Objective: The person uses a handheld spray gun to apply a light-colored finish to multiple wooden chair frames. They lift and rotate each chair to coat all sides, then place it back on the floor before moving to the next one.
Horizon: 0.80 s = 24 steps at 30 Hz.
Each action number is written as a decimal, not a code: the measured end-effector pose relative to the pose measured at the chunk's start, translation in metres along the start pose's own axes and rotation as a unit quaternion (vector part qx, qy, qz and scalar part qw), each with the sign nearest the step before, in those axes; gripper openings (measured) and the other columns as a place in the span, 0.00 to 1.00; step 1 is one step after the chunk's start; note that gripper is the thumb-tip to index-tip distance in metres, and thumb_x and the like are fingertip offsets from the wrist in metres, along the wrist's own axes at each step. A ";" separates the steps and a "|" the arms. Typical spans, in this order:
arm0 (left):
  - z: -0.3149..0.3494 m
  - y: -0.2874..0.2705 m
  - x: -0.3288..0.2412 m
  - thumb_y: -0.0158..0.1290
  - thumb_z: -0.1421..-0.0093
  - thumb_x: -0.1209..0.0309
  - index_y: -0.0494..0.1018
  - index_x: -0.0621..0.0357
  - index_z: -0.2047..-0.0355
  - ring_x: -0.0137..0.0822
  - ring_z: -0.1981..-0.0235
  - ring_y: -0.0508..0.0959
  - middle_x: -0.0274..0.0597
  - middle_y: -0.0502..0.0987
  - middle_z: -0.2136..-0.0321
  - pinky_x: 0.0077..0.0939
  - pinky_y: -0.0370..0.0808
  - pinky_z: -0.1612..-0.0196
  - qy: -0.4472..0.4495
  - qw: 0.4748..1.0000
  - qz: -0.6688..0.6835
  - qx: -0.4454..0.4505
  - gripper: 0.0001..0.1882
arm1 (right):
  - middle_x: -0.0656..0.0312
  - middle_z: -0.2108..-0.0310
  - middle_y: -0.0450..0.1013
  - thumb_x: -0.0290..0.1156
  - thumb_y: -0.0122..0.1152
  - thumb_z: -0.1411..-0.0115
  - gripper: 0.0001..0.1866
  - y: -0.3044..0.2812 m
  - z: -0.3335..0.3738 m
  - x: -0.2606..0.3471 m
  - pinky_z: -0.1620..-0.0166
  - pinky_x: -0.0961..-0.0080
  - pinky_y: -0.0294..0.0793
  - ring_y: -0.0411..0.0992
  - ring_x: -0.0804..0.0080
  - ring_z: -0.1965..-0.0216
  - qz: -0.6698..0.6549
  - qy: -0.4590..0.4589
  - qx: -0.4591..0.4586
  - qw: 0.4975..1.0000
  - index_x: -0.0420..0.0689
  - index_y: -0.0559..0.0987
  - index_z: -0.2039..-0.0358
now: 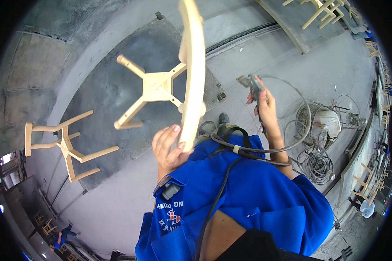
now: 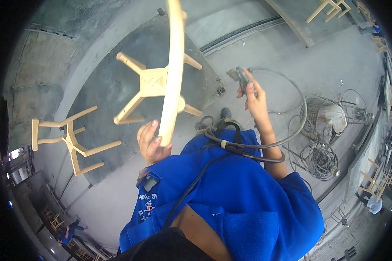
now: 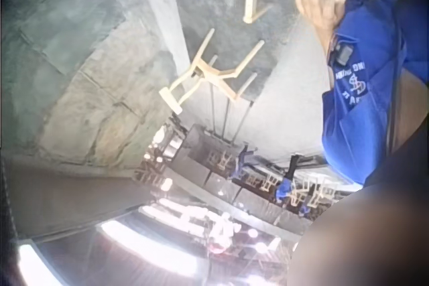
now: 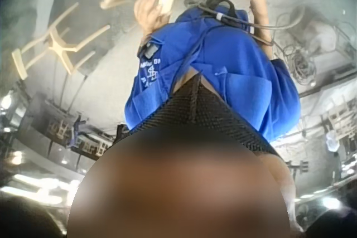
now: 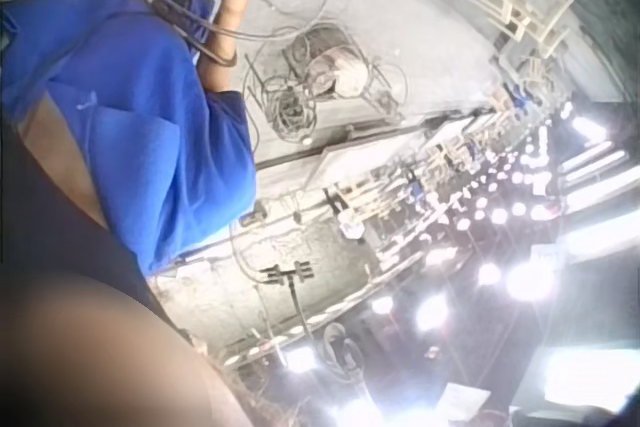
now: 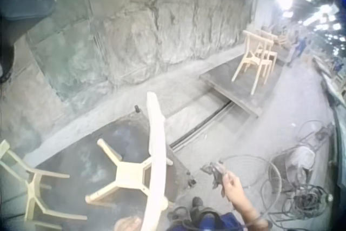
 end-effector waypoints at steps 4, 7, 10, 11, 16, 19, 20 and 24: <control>-0.048 0.064 -0.003 0.70 0.47 0.53 0.64 0.40 0.51 0.46 0.48 0.79 0.46 0.77 0.47 0.54 0.61 0.38 0.074 0.996 0.002 -0.042 0.30 | 0.63 0.68 0.75 0.60 0.45 0.29 0.37 -0.020 -0.028 0.035 0.81 0.88 0.64 0.74 0.79 0.68 -0.003 -0.064 -0.030 0.997 0.43 0.67 0.32; -0.102 0.118 0.022 0.71 0.52 0.60 0.66 0.41 0.60 0.41 0.45 0.77 0.38 0.76 0.46 0.52 0.56 0.36 0.070 0.995 -0.049 -0.054 0.26 | 0.62 0.68 0.76 0.68 0.45 0.33 0.44 -0.038 -0.039 0.081 0.80 0.87 0.63 0.74 0.79 0.69 -0.011 -0.150 -0.038 0.988 0.42 0.68 0.33; -0.148 0.148 0.071 0.69 0.51 0.66 0.68 0.49 0.59 0.44 0.44 0.73 0.43 0.73 0.44 0.51 0.56 0.35 -0.008 0.994 -0.042 -0.105 0.24 | 0.59 0.66 0.77 0.75 0.43 0.38 0.52 -0.066 -0.031 0.128 0.79 0.88 0.63 0.75 0.78 0.69 0.001 -0.238 -0.061 0.969 0.39 0.67 0.33; -0.153 0.154 0.088 0.69 0.51 0.68 0.68 0.52 0.57 0.45 0.44 0.72 0.46 0.72 0.44 0.51 0.55 0.35 -0.056 0.991 -0.024 -0.119 0.24 | 0.58 0.65 0.77 0.75 0.42 0.39 0.52 -0.075 -0.027 0.141 0.79 0.87 0.63 0.75 0.77 0.69 -0.003 -0.262 -0.067 0.963 0.39 0.67 0.33; -0.067 0.192 0.122 0.65 0.44 0.69 0.72 0.61 0.49 0.45 0.49 0.75 0.51 0.74 0.46 0.40 0.69 0.42 -0.289 0.948 0.113 -0.076 0.24 | 0.45 0.46 0.77 0.76 0.47 0.42 0.53 -0.054 -0.019 0.162 0.66 0.74 0.77 0.79 0.67 0.64 0.058 -0.316 0.093 0.942 0.33 0.76 0.42; 0.025 0.253 0.096 0.63 0.38 0.68 0.76 0.61 0.51 0.38 0.48 0.77 0.44 0.80 0.53 0.33 0.70 0.41 -0.364 0.896 0.170 0.189 0.17 | 0.44 0.46 0.76 0.76 0.47 0.42 0.53 -0.031 -0.025 0.152 0.62 0.69 0.79 0.80 0.64 0.64 0.055 -0.307 0.218 0.925 0.33 0.76 0.42; 0.054 0.267 0.077 0.60 0.36 0.66 0.77 0.61 0.52 0.38 0.49 0.77 0.44 0.80 0.54 0.32 0.70 0.41 -0.388 0.863 0.244 0.211 0.15 | 0.47 0.53 0.78 0.76 0.44 0.42 0.54 -0.033 -0.031 0.150 0.66 0.73 0.77 0.78 0.66 0.67 0.019 -0.295 0.217 0.931 0.34 0.73 0.39; 0.159 0.317 0.012 0.50 0.28 0.58 0.78 0.63 0.54 0.38 0.47 0.77 0.46 0.80 0.52 0.31 0.70 0.41 -0.513 0.657 0.434 0.342 0.19 | 0.55 0.70 0.76 0.79 0.31 0.40 0.56 -0.041 -0.090 0.096 0.82 0.85 0.65 0.76 0.71 0.74 -0.265 -0.106 0.104 0.953 0.35 0.70 0.39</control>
Point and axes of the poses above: each hand's wrist, its own z-axis away from the middle knuckle, its own y-axis out of the palm, x = y × z, the point moved 9 cm from there along -z, towards the middle knuckle
